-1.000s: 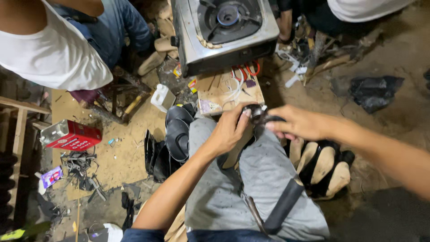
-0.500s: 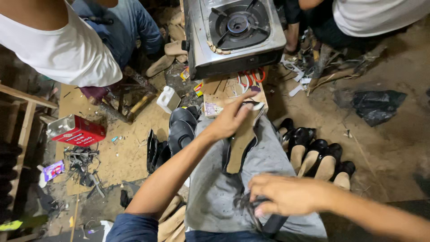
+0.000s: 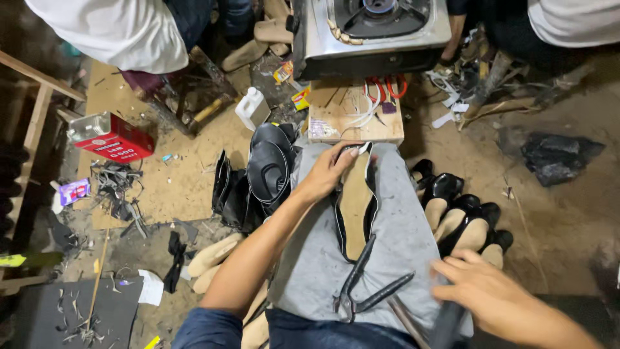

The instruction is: The person assembles a black shoe by attaching a wooden insole to the upper using a heated gas stove and a hammer. They repeatedly heat the shoe upper, fit the insole, and hammer the edges to secure the bond.

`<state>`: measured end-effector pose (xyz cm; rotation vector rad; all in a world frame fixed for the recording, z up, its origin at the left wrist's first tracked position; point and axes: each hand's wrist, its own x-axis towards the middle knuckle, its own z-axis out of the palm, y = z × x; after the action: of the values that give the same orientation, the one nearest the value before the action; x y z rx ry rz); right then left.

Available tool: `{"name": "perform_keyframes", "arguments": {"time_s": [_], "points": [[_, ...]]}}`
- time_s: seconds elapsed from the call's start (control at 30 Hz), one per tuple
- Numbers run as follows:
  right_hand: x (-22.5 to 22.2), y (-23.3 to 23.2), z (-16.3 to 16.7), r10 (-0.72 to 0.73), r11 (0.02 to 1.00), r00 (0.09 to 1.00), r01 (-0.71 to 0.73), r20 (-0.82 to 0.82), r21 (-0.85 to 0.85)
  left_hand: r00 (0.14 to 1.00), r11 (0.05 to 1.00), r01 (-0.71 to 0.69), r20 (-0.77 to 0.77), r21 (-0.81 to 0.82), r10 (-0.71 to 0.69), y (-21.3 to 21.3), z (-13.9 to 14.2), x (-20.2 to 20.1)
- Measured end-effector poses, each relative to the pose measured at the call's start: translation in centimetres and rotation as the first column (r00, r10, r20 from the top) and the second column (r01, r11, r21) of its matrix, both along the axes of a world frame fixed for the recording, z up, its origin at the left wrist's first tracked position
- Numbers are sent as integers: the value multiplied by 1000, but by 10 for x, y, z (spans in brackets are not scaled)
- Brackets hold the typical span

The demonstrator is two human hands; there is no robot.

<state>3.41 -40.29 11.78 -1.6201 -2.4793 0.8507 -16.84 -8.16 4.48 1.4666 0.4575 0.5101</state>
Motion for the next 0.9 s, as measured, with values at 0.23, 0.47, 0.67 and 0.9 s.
{"name": "perform_keyframes", "arguments": {"time_s": [0.23,0.47,0.67,0.9], "points": [[12,29,52,-685,716,704,602,-187,-353,984,978,115,152,-173,-89,-23,22,5],[-45,75,80,-106,544,169,835,-980,85,993,978,64,114,-197,-42,-26,12,23],[-67,145,43,-610,583,631,767,-479,268,992,988,-110,43,-104,115,-22,12,20],[-68,129,10,-146,502,172,862,-974,77,998,976,-52,32,-210,60,-20,0,17]]}}
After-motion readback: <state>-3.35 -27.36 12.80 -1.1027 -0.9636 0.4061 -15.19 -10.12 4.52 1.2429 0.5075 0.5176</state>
